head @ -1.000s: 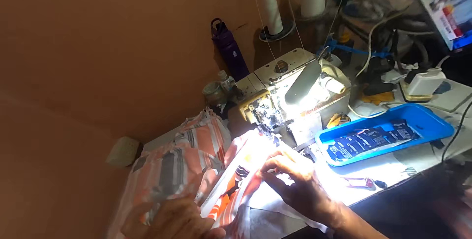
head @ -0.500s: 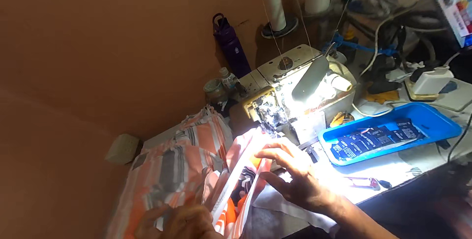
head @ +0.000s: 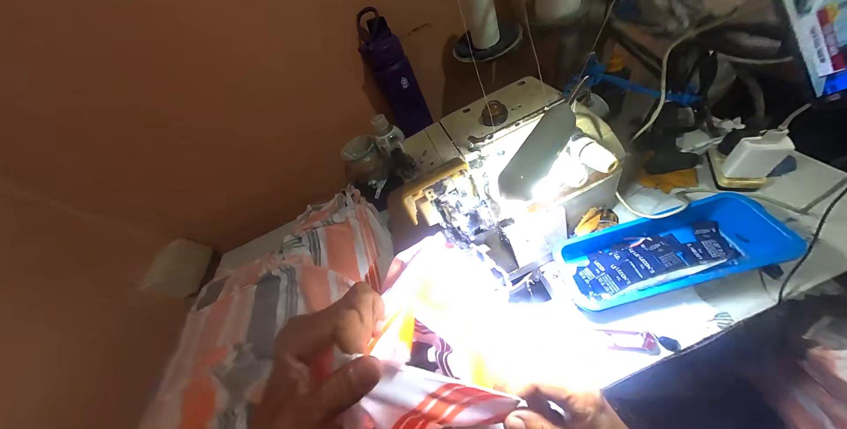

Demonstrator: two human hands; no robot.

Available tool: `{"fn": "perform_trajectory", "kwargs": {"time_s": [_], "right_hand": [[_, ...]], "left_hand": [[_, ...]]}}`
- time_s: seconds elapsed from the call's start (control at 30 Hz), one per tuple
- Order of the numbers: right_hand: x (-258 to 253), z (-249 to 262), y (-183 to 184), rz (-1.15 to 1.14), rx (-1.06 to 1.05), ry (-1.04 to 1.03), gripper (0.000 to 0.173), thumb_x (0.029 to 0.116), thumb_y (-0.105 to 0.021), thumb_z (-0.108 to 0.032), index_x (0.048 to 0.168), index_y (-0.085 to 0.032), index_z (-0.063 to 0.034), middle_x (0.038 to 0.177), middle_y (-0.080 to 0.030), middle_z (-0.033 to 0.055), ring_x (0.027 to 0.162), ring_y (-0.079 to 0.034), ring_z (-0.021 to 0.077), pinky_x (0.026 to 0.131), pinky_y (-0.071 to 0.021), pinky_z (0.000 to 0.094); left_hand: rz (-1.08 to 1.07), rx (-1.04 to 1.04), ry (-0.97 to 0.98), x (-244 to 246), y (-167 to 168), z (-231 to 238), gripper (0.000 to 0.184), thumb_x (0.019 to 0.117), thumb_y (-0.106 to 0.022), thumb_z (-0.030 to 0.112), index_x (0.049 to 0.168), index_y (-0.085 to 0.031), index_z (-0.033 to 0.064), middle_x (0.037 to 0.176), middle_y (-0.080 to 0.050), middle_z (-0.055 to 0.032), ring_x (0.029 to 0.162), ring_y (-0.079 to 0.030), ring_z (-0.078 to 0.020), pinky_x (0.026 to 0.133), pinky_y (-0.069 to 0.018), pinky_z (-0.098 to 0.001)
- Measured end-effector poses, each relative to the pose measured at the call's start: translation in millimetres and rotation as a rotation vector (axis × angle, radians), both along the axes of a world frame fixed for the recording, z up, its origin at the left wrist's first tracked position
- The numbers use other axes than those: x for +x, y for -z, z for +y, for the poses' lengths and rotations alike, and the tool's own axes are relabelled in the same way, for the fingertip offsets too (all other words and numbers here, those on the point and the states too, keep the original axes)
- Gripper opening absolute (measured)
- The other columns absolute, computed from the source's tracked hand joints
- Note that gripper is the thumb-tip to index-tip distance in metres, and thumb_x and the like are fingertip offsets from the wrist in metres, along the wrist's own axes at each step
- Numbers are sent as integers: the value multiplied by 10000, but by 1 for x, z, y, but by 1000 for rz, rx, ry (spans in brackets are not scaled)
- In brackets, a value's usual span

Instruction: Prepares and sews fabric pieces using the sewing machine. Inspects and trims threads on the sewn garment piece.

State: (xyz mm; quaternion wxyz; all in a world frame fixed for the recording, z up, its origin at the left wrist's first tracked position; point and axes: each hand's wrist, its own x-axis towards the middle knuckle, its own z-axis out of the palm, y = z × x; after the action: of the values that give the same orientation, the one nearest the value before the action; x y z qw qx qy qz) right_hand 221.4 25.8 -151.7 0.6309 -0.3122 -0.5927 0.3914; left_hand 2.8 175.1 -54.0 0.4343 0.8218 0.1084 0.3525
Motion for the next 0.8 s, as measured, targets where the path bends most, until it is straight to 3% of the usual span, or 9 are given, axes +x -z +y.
{"fn": "perform_trajectory", "kwargs": {"time_s": [0.1, 0.23, 0.43, 0.53, 0.6, 0.7, 0.8], "right_hand": [[-1, 8, 12, 48, -38, 22, 151, 973, -606, -33, 918, -633, 105, 707, -606, 48, 677, -504, -88, 677, -409, 61], [7, 39, 22, 37, 62, 28, 207, 1018, -617, -135, 955, -661, 56, 882, -687, 61, 853, -610, -53, 804, -490, 100], [7, 59, 20, 47, 90, 38, 181, 1015, -613, -120, 954, -676, 39, 899, -693, 50, 856, -610, -49, 801, -492, 107], [7, 65, 19, 50, 91, 55, 188, 1006, -616, -113, 930, -674, 48, 867, -687, 57, 823, -605, -47, 767, -484, 106], [7, 69, 18, 37, 100, 81, 179, 998, -619, -100, 918, -675, 51, 857, -680, 65, 814, -606, -40, 756, -484, 106], [9, 73, 18, -44, 102, 145, 169, 994, -592, -85, 936, -681, 47, 877, -688, 92, 848, -625, 2, 783, -490, 132], [11, 73, 19, -108, 79, 206, 177, 996, -555, -55, 1012, -700, 45, 983, -718, 113, 964, -659, 43, 865, -510, 176]], "left_hand": [[-26, -23, -29, 9, 10, 9, 205, 975, -657, 394, 825, -646, 255, 832, -595, 186, 886, -566, 81, 813, -432, -102], [12, 13, -70, 11, 8, 17, 180, 961, -678, 383, 834, -652, 259, 840, -602, 190, 892, -568, 77, 822, -440, -113], [226, 188, -234, 22, 6, 10, 213, 851, -783, 416, 809, -650, 255, 853, -632, 180, 934, -574, 76, 861, -451, -125], [313, 312, -333, 36, 9, 0, 309, 823, -802, 397, 751, -602, 174, 784, -632, 84, 884, -578, 24, 921, -397, -219], [348, 411, -397, 45, 14, -6, 369, 810, -802, 381, 702, -571, 116, 711, -591, 5, 793, -552, -48, 904, -350, -301], [403, 466, -517, 58, 22, -20, 355, 825, -784, 373, 670, -605, 109, 691, -606, -13, 753, -553, -81, 917, -322, -374], [348, 498, -660, 71, 42, -34, 305, 824, -772, 313, 666, -628, 95, 709, -639, -24, 770, -568, -88, 937, -312, -387]]}}
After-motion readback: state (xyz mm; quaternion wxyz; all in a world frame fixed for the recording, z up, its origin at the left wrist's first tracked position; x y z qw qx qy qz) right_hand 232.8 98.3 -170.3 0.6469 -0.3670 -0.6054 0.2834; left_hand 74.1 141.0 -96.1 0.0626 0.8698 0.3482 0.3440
